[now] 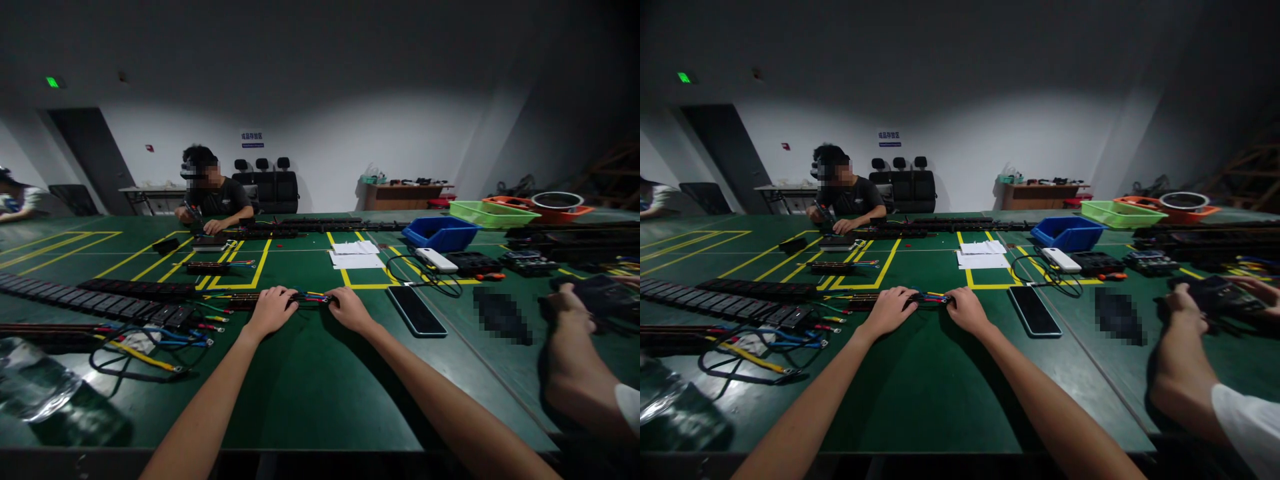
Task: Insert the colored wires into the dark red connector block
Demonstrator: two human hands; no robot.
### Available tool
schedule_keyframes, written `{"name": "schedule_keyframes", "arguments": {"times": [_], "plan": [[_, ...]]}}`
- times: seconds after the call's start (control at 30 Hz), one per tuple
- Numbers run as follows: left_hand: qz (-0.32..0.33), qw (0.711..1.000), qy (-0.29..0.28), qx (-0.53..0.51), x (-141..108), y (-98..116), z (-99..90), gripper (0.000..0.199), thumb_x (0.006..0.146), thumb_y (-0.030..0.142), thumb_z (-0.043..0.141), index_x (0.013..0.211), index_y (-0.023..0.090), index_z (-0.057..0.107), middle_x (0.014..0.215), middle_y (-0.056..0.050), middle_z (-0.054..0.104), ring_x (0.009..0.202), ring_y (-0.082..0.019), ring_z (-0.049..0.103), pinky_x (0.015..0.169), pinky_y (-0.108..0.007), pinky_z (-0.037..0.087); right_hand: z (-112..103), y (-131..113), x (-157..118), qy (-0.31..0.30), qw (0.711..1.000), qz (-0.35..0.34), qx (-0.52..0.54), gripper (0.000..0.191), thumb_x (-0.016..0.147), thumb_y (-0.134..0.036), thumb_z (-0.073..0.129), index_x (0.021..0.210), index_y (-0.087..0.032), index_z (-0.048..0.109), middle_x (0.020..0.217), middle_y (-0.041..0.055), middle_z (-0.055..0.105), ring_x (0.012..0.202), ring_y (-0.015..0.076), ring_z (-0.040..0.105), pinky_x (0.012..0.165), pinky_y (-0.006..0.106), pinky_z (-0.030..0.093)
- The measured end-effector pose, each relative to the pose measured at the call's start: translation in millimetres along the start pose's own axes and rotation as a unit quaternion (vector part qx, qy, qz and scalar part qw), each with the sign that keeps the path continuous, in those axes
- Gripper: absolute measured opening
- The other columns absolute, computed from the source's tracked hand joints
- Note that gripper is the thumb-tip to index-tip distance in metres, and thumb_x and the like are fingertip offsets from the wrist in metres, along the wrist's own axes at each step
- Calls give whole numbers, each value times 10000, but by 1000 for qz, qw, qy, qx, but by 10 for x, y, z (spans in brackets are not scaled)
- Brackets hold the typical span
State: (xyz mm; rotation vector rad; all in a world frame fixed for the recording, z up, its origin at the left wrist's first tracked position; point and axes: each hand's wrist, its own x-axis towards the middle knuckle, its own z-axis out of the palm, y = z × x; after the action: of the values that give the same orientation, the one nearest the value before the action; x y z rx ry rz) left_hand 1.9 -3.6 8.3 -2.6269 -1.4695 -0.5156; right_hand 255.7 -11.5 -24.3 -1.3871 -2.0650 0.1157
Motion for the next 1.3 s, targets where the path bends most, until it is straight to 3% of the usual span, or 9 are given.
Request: {"name": "schedule_keyframes", "arguments": {"times": [0.17,0.27,0.43,0.7,0.97,1.13,1.3], "plan": [[2,1000,6,3,1,1,7,395,999,470,424,1290,281,612,1221,-75,644,1117,-254,579,944,-409,408,-80,-53,9,79,993,28,82,201,866,-268,574,895,-186,755,881,63,741,833,209,641,796,327,472],[-2,1000,9,4,4,1,18,389,996,471,435,1280,281,621,1207,-74,647,1112,-254,579,938,-405,407,-71,-54,26,117,985,23,125,204,879,-296,577,932,-187,741,890,66,737,809,194,648,786,323,486],[-4,1000,12,2,-3,9,0,375,996,461,445,1274,286,626,1212,-71,639,1129,-249,564,959,-406,394,10,5,41,101,984,25,144,327,887,-341,587,1141,-159,680,921,79,724,817,198,652,768,329,504],[31,999,33,-4,-15,60,-73,345,943,349,580,1284,299,599,1229,-59,599,1152,-252,530,996,-417,394,4,57,35,87,980,58,168,289,947,-398,479,865,-186,657,771,47,693,699,193,621,650,290,455],[33,998,48,3,-17,121,-141,543,890,436,629,1385,253,504,1206,-84,586,1126,-270,533,985,-411,392,0,-2,26,118,973,88,180,215,982,-372,408,911,-229,553,838,50,715,683,201,634,650,296,438],[22,999,28,22,-25,90,-172,523,918,498,576,1366,234,522,1169,-95,618,1086,-278,561,931,-397,406,-48,6,11,147,976,67,149,237,980,-368,407,896,-218,570,838,66,704,730,214,623,673,300,426],[21,998,47,46,-12,90,-206,480,884,468,668,1286,238,543,1134,-76,621,1038,-250,579,871,-359,420,-86,4,20,171,975,47,130,266,968,-386,437,887,-195,604,829,77,683,738,210,609,681,298,434]]}}
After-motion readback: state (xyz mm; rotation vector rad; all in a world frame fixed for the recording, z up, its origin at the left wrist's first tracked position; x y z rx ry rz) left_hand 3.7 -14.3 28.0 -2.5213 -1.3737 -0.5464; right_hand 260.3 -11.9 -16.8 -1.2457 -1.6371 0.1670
